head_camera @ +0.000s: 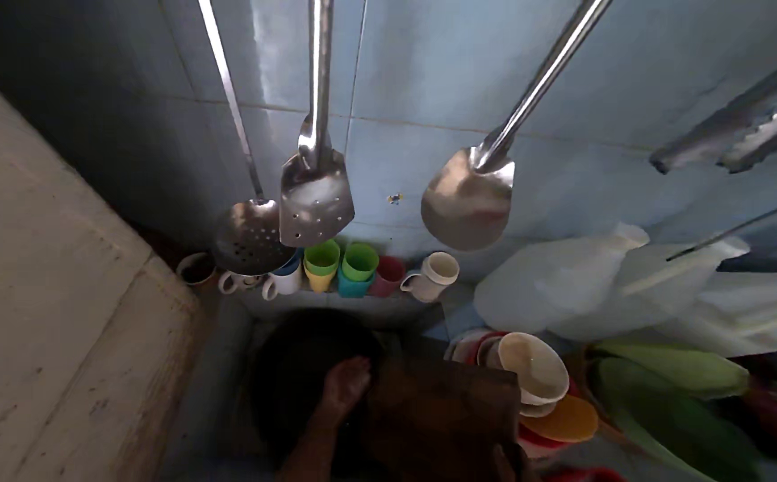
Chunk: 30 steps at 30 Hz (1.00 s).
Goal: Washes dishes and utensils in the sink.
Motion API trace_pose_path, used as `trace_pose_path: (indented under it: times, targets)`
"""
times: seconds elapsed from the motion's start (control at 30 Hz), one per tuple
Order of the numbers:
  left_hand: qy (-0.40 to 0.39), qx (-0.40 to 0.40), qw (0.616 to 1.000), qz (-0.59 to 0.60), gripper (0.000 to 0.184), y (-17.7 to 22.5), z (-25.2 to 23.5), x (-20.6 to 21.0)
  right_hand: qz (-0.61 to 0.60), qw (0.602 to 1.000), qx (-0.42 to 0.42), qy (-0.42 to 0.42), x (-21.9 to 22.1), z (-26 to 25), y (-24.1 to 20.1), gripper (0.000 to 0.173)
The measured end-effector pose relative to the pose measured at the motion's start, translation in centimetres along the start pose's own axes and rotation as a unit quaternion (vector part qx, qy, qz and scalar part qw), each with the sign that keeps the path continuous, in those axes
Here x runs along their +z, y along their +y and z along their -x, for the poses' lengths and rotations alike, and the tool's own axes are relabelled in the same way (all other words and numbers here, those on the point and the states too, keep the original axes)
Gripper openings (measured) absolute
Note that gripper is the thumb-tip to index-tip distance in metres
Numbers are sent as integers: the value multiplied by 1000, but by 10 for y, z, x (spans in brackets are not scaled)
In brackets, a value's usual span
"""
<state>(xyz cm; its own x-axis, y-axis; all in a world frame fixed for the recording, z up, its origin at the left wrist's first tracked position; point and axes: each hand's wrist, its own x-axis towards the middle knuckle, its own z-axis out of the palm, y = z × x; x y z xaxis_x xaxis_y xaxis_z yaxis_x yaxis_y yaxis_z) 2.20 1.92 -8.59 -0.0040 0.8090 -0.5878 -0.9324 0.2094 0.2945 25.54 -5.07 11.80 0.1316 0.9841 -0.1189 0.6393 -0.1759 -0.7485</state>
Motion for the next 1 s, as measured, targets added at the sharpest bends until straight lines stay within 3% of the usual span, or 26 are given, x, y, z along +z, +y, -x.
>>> trace_pose_path:
  times: [0.03,0.1,0.13,0.2,0.27,0.3,0.33,0.4,0.5,0.6,0.67,0.77,0.87,0.93,1.0]
  targets:
    - [-60,0,998,9,45,1,16,33,3,1000,-8,2,3,-1,-5,44]
    - [-172,66,978,-93,44,-7,62,91,12,999,-41,9,12,-7,-14,42]
    - [-231,138,944,-188,46,-16,86,111,16,998,-54,11,16,-9,-22,41]
    - [-311,306,818,-374,64,-37,129,134,17,997,-79,-3,20,-12,-37,44]
    - [-305,448,674,-501,73,-46,151,143,-9,993,-121,-5,22,-13,-43,53]
    - [-283,493,624,-537,72,-45,146,139,-24,990,-138,7,23,-12,-44,54]
    - [-254,513,591,-568,74,-42,134,131,-41,990,-138,13,20,-11,-46,50]
    - [-182,477,571,-643,70,-26,105,111,-64,992,-107,25,13,-3,-54,40]
    - [-41,370,624,-687,59,-7,70,77,-80,991,-99,34,7,10,-57,36]
    - [101,221,748,-617,54,9,50,44,-106,983,-143,40,6,14,-45,34]
    - [171,130,814,-540,61,20,50,33,-105,982,-156,25,6,14,-37,33]
    - [240,147,861,-423,69,30,60,34,-40,985,-169,25,8,11,-28,40]
    - [270,178,915,-240,70,42,69,42,-45,992,-111,29,14,10,-22,53]
    - [216,220,944,-114,61,51,75,43,-124,989,-85,-6,18,7,-12,65]
    - [146,248,958,-1,59,64,72,41,-229,967,-91,-66,24,2,-1,97]
